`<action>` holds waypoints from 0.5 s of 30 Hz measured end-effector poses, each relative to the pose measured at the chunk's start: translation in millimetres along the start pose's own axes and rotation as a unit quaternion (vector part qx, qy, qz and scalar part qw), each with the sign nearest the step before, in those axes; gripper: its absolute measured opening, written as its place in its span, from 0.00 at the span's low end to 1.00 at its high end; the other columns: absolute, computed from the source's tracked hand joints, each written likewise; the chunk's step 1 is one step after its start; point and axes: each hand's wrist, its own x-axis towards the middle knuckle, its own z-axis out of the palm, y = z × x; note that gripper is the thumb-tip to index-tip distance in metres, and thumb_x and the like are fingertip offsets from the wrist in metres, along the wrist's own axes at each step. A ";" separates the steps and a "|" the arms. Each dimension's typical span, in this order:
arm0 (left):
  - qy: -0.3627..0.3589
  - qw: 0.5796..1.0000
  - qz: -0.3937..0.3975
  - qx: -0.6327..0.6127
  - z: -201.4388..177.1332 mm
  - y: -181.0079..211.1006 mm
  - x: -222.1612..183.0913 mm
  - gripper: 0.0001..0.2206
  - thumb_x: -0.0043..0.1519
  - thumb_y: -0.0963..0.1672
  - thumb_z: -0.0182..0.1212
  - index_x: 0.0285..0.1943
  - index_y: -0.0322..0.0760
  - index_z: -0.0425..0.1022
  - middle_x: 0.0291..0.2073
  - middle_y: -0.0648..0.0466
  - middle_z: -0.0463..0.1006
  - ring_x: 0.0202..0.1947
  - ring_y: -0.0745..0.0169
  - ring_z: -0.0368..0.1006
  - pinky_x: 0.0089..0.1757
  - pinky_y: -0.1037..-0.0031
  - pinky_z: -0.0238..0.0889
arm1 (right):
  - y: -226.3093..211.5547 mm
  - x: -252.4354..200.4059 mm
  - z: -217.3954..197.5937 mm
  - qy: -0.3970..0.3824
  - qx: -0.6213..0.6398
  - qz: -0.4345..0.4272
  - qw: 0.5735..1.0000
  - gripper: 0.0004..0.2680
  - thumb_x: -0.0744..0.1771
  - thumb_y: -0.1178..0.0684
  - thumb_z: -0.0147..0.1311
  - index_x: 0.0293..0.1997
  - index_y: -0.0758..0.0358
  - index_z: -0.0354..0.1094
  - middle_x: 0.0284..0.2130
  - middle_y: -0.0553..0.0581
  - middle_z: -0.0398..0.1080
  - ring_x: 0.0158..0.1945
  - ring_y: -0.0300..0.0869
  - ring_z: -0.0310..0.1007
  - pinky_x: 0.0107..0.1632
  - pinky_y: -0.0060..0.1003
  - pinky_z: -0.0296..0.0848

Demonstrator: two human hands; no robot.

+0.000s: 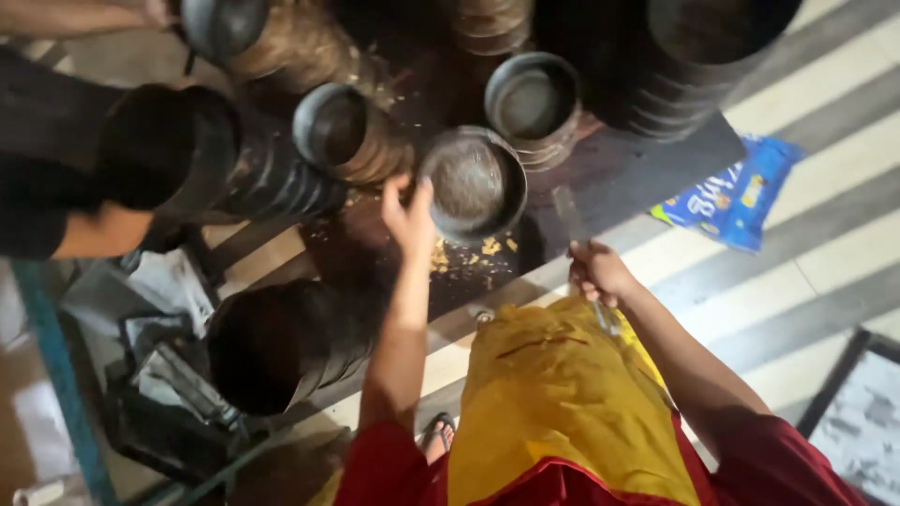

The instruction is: Scraping food residue from circular metal molds using a manual scraping tool on a work table.

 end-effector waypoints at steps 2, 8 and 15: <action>-0.024 0.999 -0.034 -0.018 40.5 -29.2 38.0 0.09 0.60 0.41 0.69 0.44 0.31 0.75 0.37 0.56 0.77 0.41 0.66 0.69 0.46 0.74 0.65 | 22.4 -18.2 -12.9 0.034 -0.046 0.020 0.998 0.12 0.71 0.43 0.41 0.33 0.58 0.60 0.14 0.50 0.53 0.12 0.36 0.46 0.13 0.34 0.43; -0.057 0.975 -0.029 0.211 149.4 -45.3 99.4 0.13 0.55 0.49 0.65 0.37 0.35 0.81 0.32 0.45 0.83 0.35 0.49 0.80 0.40 0.65 0.70 | 53.2 -51.3 -45.5 0.109 -0.128 0.033 0.985 0.11 0.69 0.42 0.49 0.41 0.57 0.69 0.19 0.50 0.61 0.15 0.35 0.54 0.18 0.33 0.55; -0.099 0.947 -0.025 0.306 166.4 -47.3 109.6 0.15 0.53 0.51 0.64 0.37 0.36 0.83 0.31 0.43 0.83 0.35 0.42 0.82 0.39 0.62 0.72 | 59.2 -45.8 -86.3 0.181 -0.146 -0.043 0.972 0.14 0.69 0.42 0.55 0.38 0.67 0.71 0.19 0.50 0.64 0.18 0.36 0.59 0.21 0.35 0.58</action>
